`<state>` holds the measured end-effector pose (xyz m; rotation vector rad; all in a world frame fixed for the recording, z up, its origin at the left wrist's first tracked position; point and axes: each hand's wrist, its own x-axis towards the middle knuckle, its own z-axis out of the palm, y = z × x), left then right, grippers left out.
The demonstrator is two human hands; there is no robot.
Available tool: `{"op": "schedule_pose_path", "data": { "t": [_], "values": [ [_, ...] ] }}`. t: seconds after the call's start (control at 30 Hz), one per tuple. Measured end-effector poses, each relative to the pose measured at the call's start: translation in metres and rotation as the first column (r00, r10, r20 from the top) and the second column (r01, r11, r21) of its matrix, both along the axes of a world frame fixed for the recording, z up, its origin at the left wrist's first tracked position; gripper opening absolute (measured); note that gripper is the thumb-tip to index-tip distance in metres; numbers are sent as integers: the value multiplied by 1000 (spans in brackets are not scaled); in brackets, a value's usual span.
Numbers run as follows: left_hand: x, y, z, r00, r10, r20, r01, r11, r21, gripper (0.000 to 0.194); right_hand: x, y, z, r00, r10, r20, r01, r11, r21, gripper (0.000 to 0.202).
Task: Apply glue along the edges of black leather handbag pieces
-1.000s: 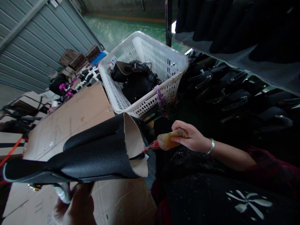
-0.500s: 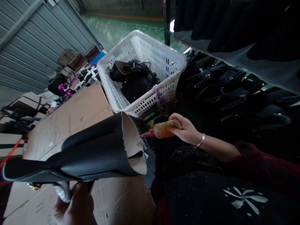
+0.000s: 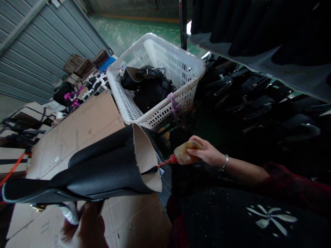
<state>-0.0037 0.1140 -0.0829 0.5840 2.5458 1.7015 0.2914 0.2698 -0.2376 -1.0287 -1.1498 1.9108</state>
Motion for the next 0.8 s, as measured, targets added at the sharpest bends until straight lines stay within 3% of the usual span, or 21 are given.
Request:
{"op": "schedule_pose_path", "data": {
  "t": [0.07, 0.2, 0.4, 0.57, 0.7, 0.8],
  "values": [
    [3, 1, 2, 997, 47, 56, -49, 998, 34, 37, 1, 2, 1, 999, -29, 35, 27, 999, 46, 33],
    [8, 2, 4, 998, 36, 56, -39, 998, 57, 39, 1, 8, 4, 984, -152, 98, 133, 975, 177, 28],
    [8, 0, 7, 998, 44, 52, -47, 998, 45, 39, -7, 8, 0, 993, -98, 64, 88, 985, 147, 30],
    [8, -1, 4, 998, 56, 42, -59, 996, 62, 42, -9, 8, -4, 977, -196, 79, 182, 971, 157, 30],
    [12, 1, 3, 996, 85, 31, -88, 993, 85, 39, -7, 6, -2, 994, -89, 59, 78, 982, 172, 29],
    [16, 3, 4, 997, 73, 41, -75, 995, 67, 37, -9, 6, -4, 981, -173, 90, 155, 973, 173, 30]
  ]
}}
